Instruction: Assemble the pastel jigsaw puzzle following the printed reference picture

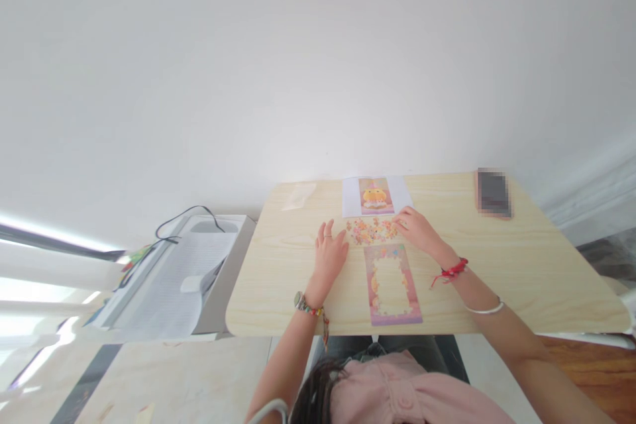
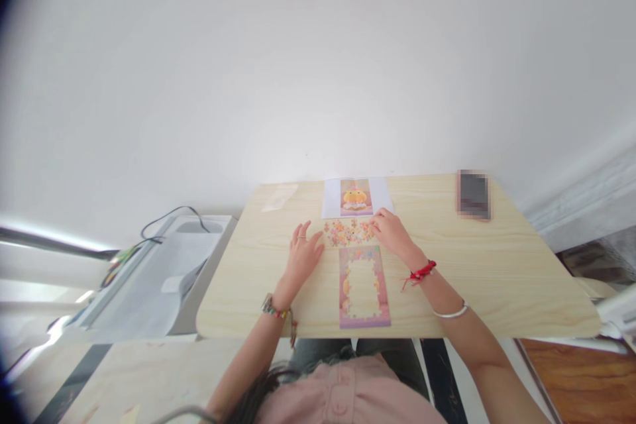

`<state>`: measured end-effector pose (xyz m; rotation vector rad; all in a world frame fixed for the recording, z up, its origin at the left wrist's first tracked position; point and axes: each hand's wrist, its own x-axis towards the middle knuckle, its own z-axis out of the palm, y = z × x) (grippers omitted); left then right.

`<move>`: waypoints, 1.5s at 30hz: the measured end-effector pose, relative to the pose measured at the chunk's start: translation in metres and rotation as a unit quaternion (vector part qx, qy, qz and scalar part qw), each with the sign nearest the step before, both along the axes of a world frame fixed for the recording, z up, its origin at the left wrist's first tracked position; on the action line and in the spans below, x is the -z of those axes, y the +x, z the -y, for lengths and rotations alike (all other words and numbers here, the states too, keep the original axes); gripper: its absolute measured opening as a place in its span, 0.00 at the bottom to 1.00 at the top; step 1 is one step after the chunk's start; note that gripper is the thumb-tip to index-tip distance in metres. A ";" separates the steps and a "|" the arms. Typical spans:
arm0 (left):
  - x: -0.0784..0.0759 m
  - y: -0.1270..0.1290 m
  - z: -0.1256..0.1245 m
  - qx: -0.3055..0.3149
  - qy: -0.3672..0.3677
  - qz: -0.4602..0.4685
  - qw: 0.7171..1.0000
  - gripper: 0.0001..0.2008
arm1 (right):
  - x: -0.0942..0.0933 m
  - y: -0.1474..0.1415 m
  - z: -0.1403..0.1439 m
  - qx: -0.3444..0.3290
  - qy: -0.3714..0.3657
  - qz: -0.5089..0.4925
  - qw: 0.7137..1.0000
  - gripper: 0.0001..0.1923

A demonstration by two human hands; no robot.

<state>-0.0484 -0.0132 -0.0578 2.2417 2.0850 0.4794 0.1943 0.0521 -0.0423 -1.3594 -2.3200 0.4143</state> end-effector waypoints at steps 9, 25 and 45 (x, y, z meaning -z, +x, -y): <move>-0.004 -0.002 -0.007 0.000 0.011 -0.016 1.000 0.14 | 0.012 0.026 -0.003 0.036 -0.022 0.042 0.998 0.08; -0.004 0.004 0.004 0.018 0.034 0.012 0.999 0.13 | 0.000 -0.008 0.013 -0.068 -0.008 0.061 0.996 0.05; 0.000 0.004 0.007 0.028 0.036 0.030 0.999 0.13 | 0.004 -0.017 0.006 -0.033 -0.002 0.140 0.990 0.04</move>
